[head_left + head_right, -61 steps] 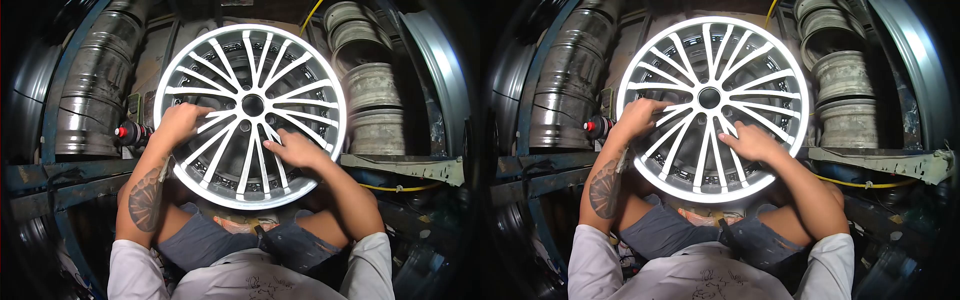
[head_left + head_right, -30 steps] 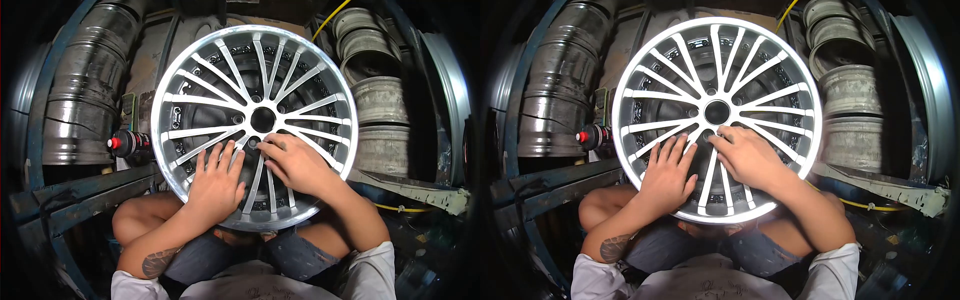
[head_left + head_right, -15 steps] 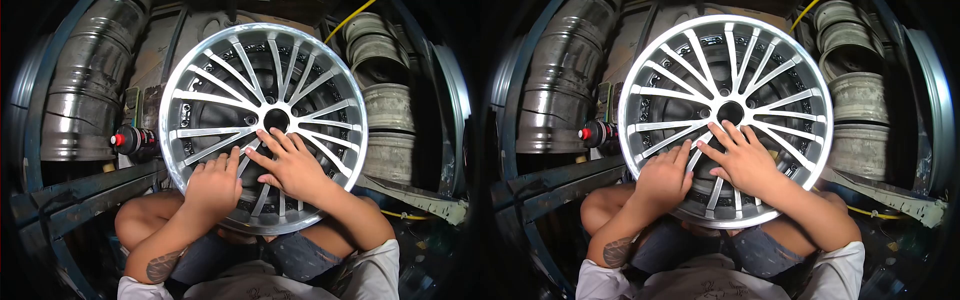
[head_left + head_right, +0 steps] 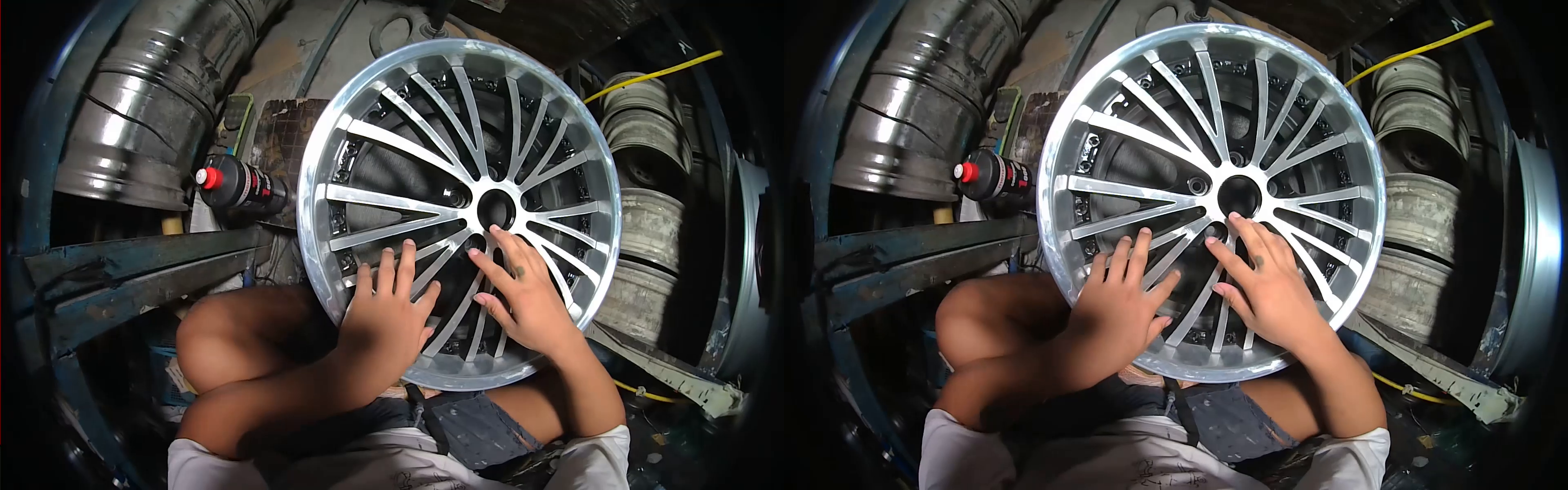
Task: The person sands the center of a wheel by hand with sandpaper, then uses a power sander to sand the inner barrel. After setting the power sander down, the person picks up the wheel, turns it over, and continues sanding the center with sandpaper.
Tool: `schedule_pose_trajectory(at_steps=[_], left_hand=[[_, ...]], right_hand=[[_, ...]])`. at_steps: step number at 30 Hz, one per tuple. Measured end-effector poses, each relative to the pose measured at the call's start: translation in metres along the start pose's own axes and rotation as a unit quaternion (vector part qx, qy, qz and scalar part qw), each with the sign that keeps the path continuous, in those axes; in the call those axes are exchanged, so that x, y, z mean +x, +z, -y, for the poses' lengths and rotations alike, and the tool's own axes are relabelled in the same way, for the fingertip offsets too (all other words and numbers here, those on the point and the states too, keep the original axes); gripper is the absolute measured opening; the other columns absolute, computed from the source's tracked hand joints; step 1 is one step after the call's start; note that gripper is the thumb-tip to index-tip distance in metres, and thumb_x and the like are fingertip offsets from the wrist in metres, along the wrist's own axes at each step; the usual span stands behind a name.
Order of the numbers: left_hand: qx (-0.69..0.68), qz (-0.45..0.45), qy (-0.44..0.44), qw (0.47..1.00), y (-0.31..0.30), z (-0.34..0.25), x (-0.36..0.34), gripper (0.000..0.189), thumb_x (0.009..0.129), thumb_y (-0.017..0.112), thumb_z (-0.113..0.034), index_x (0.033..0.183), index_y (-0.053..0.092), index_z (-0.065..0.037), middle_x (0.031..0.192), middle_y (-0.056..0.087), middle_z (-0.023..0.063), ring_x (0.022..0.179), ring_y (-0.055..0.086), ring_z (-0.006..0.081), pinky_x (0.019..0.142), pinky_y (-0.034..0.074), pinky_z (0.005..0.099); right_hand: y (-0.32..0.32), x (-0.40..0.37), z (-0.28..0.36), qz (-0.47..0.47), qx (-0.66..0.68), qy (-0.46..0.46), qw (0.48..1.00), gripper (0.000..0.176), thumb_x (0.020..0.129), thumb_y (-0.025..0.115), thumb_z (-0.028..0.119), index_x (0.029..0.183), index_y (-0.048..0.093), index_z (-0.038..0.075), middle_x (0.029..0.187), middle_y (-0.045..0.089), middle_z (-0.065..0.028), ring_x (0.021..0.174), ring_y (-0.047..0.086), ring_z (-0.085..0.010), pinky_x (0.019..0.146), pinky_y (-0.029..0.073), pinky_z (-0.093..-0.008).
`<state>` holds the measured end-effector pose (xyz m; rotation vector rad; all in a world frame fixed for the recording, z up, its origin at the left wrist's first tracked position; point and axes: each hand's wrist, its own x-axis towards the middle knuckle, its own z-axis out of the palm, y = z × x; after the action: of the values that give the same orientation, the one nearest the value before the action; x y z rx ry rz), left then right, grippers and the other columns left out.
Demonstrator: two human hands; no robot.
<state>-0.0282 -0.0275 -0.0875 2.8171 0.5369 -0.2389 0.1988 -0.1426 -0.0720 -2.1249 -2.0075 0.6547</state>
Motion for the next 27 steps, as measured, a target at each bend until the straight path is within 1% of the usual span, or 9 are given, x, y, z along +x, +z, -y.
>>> schedule_pose_trajectory(at_steps=[1, 3, 6, 9, 12, 15, 18, 23, 27], left_hand=[[-0.008, -0.007, 0.011, 1.000, 0.000, 0.003, -0.002, 0.069, 0.094, 0.071, -0.043, 0.156, 0.049, -0.022, 0.148, 0.050, 0.0284, 0.128, 0.056, 0.0415, 0.104, 0.046, 0.0508], [-0.023, -0.020, 0.034, 0.999, -0.001, 0.011, -0.005, 0.066, 0.093, 0.072, -0.041, 0.153, 0.054, -0.018, 0.145, 0.054, 0.0258, 0.123, 0.061, 0.0385, 0.104, 0.046, 0.0522], [-0.083, 0.013, -0.016, 0.996, -0.036, 0.041, 0.001, 0.062, 0.093, 0.073, -0.036, 0.149, 0.055, -0.015, 0.130, 0.064, 0.0171, 0.111, 0.067, 0.0319, 0.100, 0.048, 0.0486], [-0.052, -0.013, -0.088, 0.995, -0.037, 0.061, 0.013, 0.055, 0.089, 0.078, -0.030, 0.135, 0.058, -0.009, 0.110, 0.069, 0.0102, 0.098, 0.069, 0.0287, 0.093, 0.049, 0.0465], [-0.042, 0.038, -0.054, 0.997, -0.034, 0.066, 0.016, 0.064, 0.075, 0.089, -0.034, 0.123, 0.057, -0.007, 0.100, 0.069, 0.0094, 0.100, 0.068, 0.0306, 0.090, 0.048, 0.0446], [-0.002, -0.004, -0.044, 0.999, -0.022, 0.058, 0.013, 0.081, 0.059, 0.095, -0.044, 0.120, 0.055, -0.007, 0.100, 0.068, 0.0108, 0.103, 0.067, 0.0313, 0.090, 0.048, 0.0435], [0.027, 0.021, -0.059, 0.998, -0.013, 0.046, 0.014, 0.091, 0.051, 0.097, -0.048, 0.120, 0.054, -0.006, 0.100, 0.068, 0.0126, 0.105, 0.066, 0.0324, 0.092, 0.048, 0.0438], [0.016, 0.024, -0.066, 0.997, -0.012, 0.051, 0.013, 0.089, 0.052, 0.098, -0.045, 0.119, 0.055, -0.006, 0.100, 0.071, 0.0140, 0.105, 0.067, 0.0342, 0.095, 0.048, 0.0449], [0.046, 0.001, -0.013, 0.999, -0.011, 0.062, 0.011, 0.092, 0.050, 0.098, -0.046, 0.121, 0.056, -0.007, 0.102, 0.071, 0.0132, 0.107, 0.067, 0.0331, 0.096, 0.047, 0.0460]], right_hand=[[0.005, 0.000, 0.000, 0.003, 0.000, -0.003, 1.000, 0.063, 0.095, 0.073, 0.029, 0.154, 0.053, 0.022, 0.165, 0.033, -0.0213, 0.147, 0.038, -0.0440, 0.118, 0.032, -0.0566], [0.011, 0.003, 0.003, 0.008, -0.026, -0.002, 1.000, 0.064, 0.095, 0.073, 0.031, 0.154, 0.052, 0.021, 0.167, 0.031, -0.0212, 0.148, 0.035, -0.0452, 0.120, 0.031, -0.0567], [0.013, 0.002, 0.005, 0.031, -0.046, 0.000, 0.998, 0.063, 0.097, 0.070, 0.036, 0.156, 0.051, 0.023, 0.168, 0.030, -0.0213, 0.150, 0.031, -0.0465, 0.121, 0.027, -0.0586], [0.012, -0.002, 0.005, 0.042, -0.063, 0.003, 0.997, 0.061, 0.098, 0.069, 0.037, 0.155, 0.052, 0.023, 0.167, 0.031, -0.0212, 0.151, 0.031, -0.0450, 0.121, 0.026, -0.0604], [0.008, -0.005, 0.008, 0.043, -0.068, -0.005, 0.997, 0.057, 0.098, 0.068, 0.036, 0.151, 0.055, 0.018, 0.166, 0.033, -0.0205, 0.151, 0.033, -0.0433, 0.122, 0.027, -0.0604], [0.009, -0.010, 0.012, 0.050, -0.075, -0.022, 0.996, 0.054, 0.099, 0.067, 0.033, 0.148, 0.057, 0.014, 0.164, 0.038, -0.0188, 0.150, 0.035, -0.0416, 0.122, 0.028, -0.0589], [0.012, -0.016, 0.018, 0.055, -0.075, -0.029, 0.995, 0.054, 0.099, 0.067, 0.031, 0.149, 0.056, 0.015, 0.164, 0.038, -0.0176, 0.150, 0.035, -0.0399, 0.122, 0.029, -0.0589], [0.013, -0.029, 0.023, 0.054, -0.088, -0.025, 0.994, 0.058, 0.099, 0.067, 0.030, 0.154, 0.051, 0.017, 0.165, 0.037, -0.0163, 0.150, 0.036, -0.0404, 0.123, 0.029, -0.0590], [0.017, -0.036, 0.027, 0.049, -0.094, -0.021, 0.994, 0.060, 0.099, 0.068, 0.029, 0.155, 0.049, 0.019, 0.166, 0.035, -0.0165, 0.149, 0.037, -0.0413, 0.122, 0.029, -0.0587]])
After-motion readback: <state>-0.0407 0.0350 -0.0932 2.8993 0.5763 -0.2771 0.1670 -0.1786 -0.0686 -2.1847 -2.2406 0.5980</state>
